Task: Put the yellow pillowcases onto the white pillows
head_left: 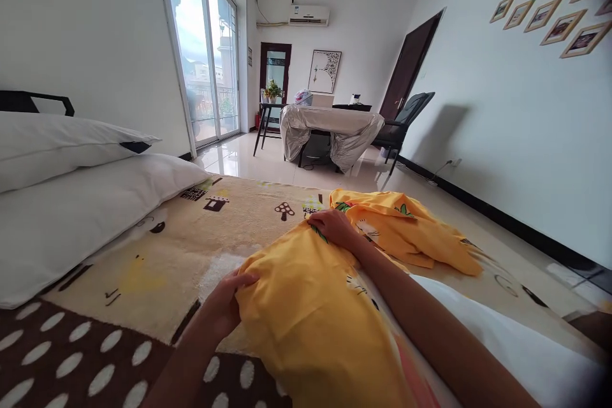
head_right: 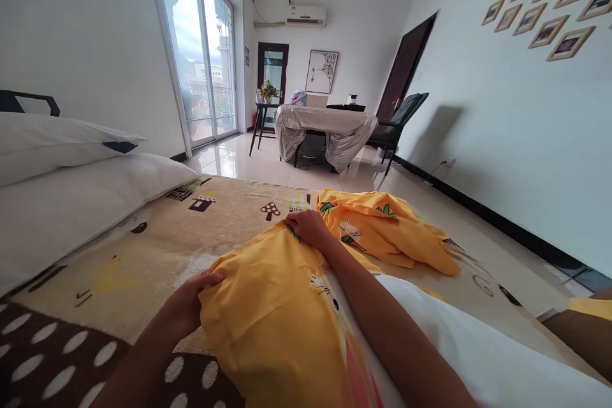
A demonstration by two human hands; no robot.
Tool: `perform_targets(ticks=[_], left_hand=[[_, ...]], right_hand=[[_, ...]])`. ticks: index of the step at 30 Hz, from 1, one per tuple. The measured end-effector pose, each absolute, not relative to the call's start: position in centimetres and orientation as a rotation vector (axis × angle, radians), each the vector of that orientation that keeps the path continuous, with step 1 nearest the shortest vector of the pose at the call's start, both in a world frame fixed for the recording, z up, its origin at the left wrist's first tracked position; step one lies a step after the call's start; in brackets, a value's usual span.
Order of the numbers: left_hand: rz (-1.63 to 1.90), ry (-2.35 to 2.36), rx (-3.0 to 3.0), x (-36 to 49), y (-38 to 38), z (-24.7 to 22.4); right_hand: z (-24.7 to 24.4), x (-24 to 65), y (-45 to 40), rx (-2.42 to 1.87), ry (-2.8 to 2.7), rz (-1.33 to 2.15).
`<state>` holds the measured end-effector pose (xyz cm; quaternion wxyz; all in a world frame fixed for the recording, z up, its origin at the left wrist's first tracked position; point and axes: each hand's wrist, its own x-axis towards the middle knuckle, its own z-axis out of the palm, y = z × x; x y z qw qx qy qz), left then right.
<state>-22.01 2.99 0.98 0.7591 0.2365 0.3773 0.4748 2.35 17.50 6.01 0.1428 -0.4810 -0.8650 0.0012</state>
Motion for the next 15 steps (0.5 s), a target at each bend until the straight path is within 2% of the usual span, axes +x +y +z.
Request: perform_targets(ticks=[4, 9, 15], left_hand=[[1.090, 0.856, 0.342, -20.4, 2.6, 1.2], [1.161, 1.113, 0.463, -21.4, 3.2, 0.5], [0.961, 1.083, 0.848, -24.3, 3.2, 1.5]], right_hand=[[5.8, 1.8, 17.1, -1.406, -2.554, -0.094], [5.0, 1.0, 16.5, -1.410, -2.636, -0.152], [3.6, -0.1, 16.0, -1.351, -2.731, -0.182]])
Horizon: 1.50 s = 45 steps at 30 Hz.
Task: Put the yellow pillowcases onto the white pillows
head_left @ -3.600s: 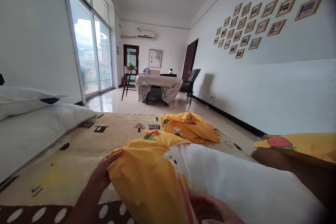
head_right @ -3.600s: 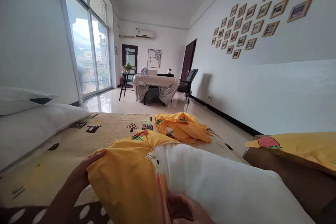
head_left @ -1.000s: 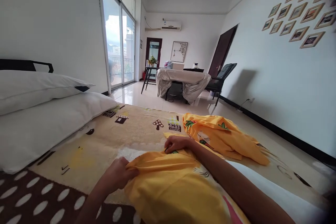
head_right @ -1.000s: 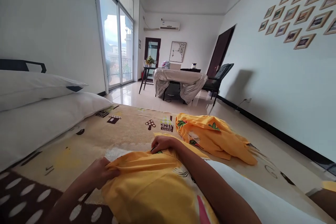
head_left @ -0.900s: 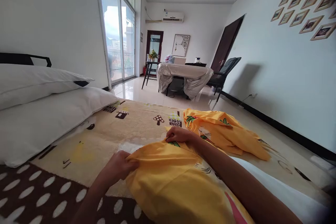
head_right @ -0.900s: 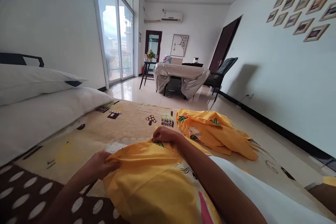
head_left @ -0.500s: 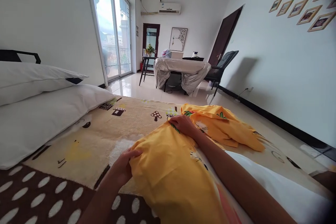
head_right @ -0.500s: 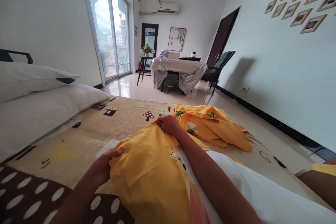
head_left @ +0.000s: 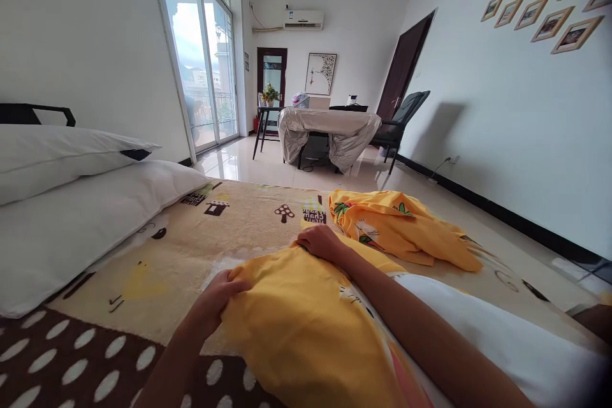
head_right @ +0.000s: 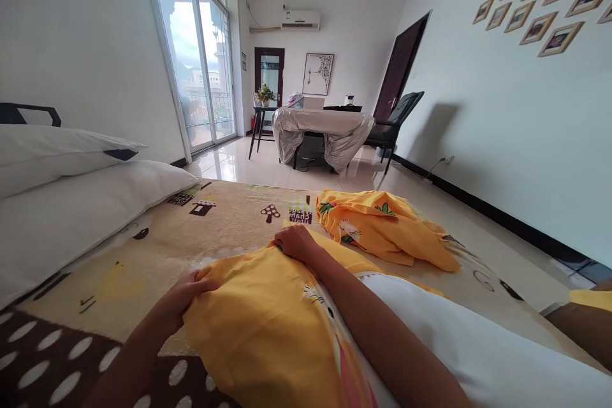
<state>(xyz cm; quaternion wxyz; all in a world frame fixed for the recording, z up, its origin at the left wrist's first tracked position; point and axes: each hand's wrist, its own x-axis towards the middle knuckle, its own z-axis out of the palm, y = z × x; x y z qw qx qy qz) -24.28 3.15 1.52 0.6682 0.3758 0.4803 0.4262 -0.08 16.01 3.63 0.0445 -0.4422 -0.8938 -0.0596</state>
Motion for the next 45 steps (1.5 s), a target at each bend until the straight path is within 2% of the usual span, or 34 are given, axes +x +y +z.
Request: perform_targets(ticks=[5, 11, 15, 18, 26, 34, 39, 45], left_hand=[[0.804, 1.137, 1.134, -25.9, 2.3, 2.5], [0.431, 1.740, 1.634, -26.2, 3.5, 0.0], [0.635, 1.747, 1.870, -24.5, 3.9, 0.3], [0.745, 1.696, 1.753, -23.1, 3.9, 0.6], [0.676, 1.322, 1.189, -22.6, 3.0, 0.2], [0.443, 1.676, 1.344, -23.4, 2.5, 1.1], [0.514, 1.614, 1.384, -24.2, 2.4, 1.5], [0.758, 1.153, 1.023, -24.2, 2.5, 1.2]], right_hand=[[3.6, -0.2, 16.1, -1.362, -2.660, -0.253], [3.4, -0.8, 15.7, -1.294, -2.677, -0.275], [3.2, -0.8, 15.4, -1.287, -2.684, -0.290], [3.2, -0.8, 15.2, -1.273, -2.690, -0.298], [3.0, -1.2, 14.7, -1.179, -2.719, -0.327], [2.9, -2.2, 13.8, -1.089, -2.756, -0.442], [5.1, -3.6, 12.7, -1.013, -2.783, -0.565], [9.5, -4.8, 12.9, -0.877, -2.919, -0.646]])
